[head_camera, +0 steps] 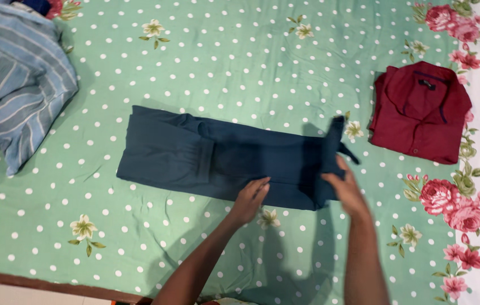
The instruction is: The person folds several garments on a bed, including a dark blue pair of trousers, a light blue striped shirt, a yellow top, and a white shirt. Each item is laid flat, folded neatly, and stacked on the bed.
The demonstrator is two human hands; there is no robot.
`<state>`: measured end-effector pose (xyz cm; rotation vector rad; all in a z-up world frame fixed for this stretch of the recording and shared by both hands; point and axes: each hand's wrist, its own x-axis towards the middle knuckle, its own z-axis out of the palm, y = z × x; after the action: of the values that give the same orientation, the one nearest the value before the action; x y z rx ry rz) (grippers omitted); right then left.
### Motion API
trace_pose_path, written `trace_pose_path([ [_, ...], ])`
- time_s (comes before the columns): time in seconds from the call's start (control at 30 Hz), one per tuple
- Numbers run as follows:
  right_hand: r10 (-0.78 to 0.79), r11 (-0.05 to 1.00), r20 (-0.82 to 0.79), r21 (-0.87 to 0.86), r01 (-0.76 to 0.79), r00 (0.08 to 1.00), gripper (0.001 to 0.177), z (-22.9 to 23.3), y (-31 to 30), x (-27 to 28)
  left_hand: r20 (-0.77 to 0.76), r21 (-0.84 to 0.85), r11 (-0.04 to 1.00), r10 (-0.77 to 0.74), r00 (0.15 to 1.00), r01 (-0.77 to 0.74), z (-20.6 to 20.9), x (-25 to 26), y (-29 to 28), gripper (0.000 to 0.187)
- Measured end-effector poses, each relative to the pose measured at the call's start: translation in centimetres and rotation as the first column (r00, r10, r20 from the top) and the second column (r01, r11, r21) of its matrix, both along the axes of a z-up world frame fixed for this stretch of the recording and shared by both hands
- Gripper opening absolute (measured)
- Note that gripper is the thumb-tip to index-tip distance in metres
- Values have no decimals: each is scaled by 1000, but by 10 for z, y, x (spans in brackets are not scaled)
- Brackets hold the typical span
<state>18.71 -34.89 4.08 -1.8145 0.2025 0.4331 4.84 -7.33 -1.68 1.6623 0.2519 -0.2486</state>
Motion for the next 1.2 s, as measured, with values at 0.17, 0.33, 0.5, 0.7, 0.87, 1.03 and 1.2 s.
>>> trace_pose_path([
  [0.17, 235, 848, -7, -487, -209, 972, 76, -19, 129, -35, -365, -557, 781, 76, 928, -283, -31, 23, 16, 78],
  [0.33, 477, 701, 57, -627, -341, 877, 56, -3, 183, -57, -424, -571, 739, 108, 899, -358, -40, 27, 22, 84],
  [0.5, 610, 710, 221, -579, -401, 761, 49, -4, 171, -47, -430, -373, 838, 224, 874, -398, -32, 27, 13, 61],
  [0.7, 649, 761, 545, -469, -449, 530, 52, -5, 156, -24, -309, -399, 849, 232, 923, -347, -47, 23, 5, 36],
  [0.87, 562, 705, 500, -706, -66, 660, 51, 15, 140, -26, -325, -346, 864, 254, 911, -365, -57, 20, 4, 35],
  [1.03, 358, 635, 76, -751, -183, 931, 59, -4, 126, -17, -332, -380, 850, 242, 912, -364, -48, 19, 8, 37],
  [1.2, 318, 852, 326, -511, -117, 890, 13, -62, 146, 28, -289, -433, 831, 238, 927, -349, -36, 18, 11, 36],
])
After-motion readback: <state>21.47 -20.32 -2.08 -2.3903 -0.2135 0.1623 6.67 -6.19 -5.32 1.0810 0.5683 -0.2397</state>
